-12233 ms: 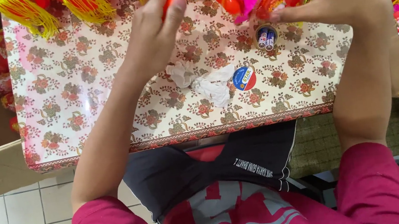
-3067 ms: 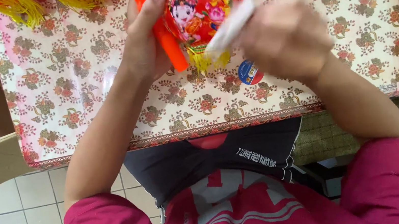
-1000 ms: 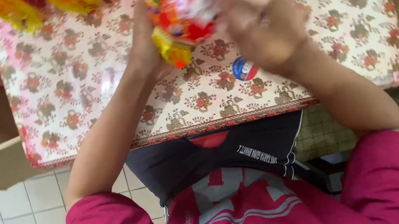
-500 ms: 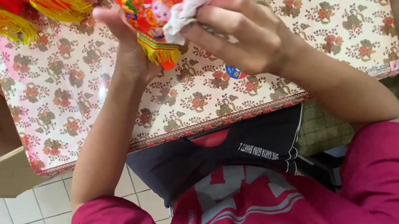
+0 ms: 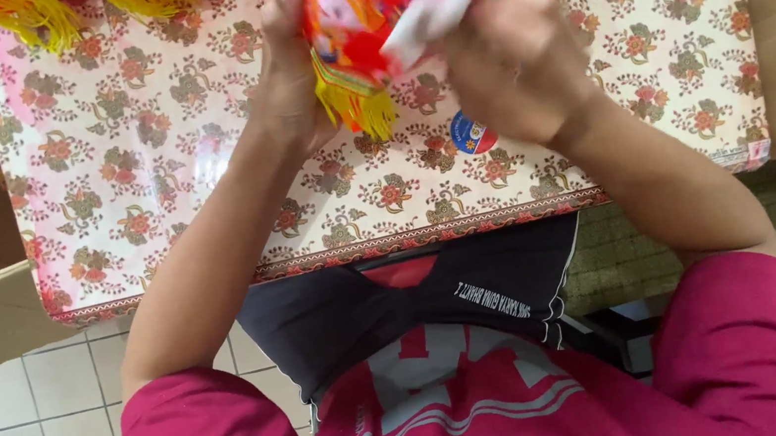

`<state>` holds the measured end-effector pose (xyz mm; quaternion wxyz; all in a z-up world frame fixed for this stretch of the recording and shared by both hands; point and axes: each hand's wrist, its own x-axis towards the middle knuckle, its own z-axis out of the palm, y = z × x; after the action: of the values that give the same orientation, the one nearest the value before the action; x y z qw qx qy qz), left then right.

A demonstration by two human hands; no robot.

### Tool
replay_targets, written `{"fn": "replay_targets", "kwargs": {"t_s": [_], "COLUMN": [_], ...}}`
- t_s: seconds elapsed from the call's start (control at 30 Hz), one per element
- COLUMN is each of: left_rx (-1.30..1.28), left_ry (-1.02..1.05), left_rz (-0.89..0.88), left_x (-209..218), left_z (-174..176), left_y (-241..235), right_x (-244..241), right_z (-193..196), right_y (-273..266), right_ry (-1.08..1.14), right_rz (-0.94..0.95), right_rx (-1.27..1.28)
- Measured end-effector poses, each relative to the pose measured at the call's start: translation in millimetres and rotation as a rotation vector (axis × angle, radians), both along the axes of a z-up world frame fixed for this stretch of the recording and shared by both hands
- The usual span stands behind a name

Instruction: Assembling decorative lanterns by applying glue and fitting plastic components together.

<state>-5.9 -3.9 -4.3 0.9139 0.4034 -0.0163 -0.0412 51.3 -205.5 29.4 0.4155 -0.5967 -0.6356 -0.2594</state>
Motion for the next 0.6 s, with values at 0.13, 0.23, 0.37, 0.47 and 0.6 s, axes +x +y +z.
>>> {"fn": "replay_targets", "kwargs": {"t_s": [0.13, 0.23, 0.37, 0.47, 0.6], "left_rx": [-0.108, -0.065, -0.096, -0.168, -0.149], "left_ry": [-0.111, -0.151, -0.237, -0.26, -0.243], "left_rz": [-0.069, -0.06, -0.059, -0.005, -0.005], "left_x": [2, 0, -1, 5, 2], "left_z": [-1, -5, -11, -17, -16], "left_y": [4, 3, 1, 4, 7], "right_x": [1, 12, 16, 13, 11], "right_z": [-22, -29, -54, -36, -33], "right_y": [-11, -13, -18, 4, -8], "right_ry": [0.022, 0.238, -0.459, -0.676, -0.09], "right_rz": [-0.198, -0.369, -0.388, -0.215, -0.232], "right_rx": [-0.252, -0.269, 0.079, 0.212, -0.239]}}
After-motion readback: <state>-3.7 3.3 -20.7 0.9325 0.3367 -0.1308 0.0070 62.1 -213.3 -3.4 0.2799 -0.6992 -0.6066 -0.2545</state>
